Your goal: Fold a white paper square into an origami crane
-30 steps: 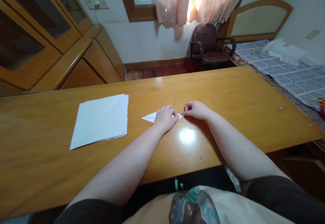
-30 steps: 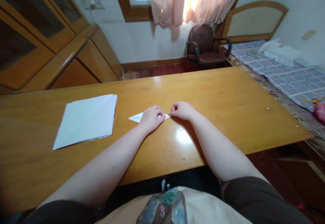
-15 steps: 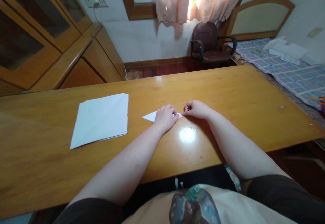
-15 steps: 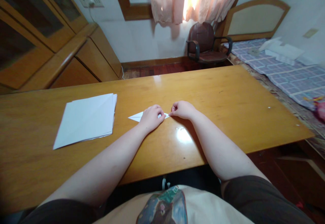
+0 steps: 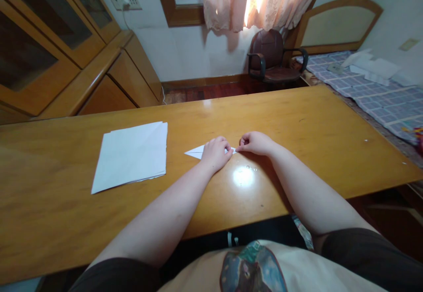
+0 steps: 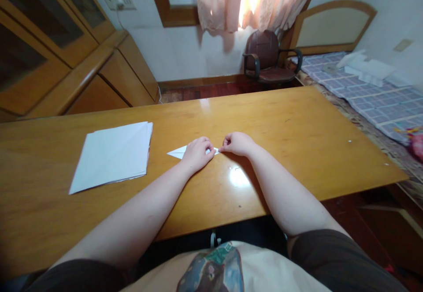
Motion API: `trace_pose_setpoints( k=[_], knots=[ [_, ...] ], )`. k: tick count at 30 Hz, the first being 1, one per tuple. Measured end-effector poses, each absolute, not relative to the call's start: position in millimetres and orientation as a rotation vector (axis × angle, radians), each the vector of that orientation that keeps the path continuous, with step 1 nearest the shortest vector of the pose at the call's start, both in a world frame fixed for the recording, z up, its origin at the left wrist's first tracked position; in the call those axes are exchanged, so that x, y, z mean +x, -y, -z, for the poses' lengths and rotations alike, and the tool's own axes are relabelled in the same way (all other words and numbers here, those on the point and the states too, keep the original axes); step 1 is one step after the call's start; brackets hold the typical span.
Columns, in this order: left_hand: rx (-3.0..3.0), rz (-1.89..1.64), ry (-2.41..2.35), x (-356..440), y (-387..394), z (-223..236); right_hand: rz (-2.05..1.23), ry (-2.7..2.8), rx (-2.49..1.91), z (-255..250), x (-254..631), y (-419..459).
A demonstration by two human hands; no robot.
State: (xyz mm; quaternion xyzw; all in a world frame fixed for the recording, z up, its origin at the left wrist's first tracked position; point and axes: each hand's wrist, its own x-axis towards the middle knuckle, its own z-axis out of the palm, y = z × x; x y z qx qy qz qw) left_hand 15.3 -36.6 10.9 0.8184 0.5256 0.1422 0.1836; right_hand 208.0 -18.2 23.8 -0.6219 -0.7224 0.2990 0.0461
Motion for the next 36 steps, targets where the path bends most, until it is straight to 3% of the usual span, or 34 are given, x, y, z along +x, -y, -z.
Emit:
trace_pose_setpoints(
  k=[25, 36],
  knots=[
    [2.337, -0.412, -1.493, 16.0, 36.7, -8.5, -0.840, 2.260, -1.922, -25.0, 202.5, 20.5],
    [2.330, -0.423, -1.422, 12.4, 36.8, -10.3, -1.163, 2.012, -1.658, -24.9, 217.9, 21.5]
  ],
)
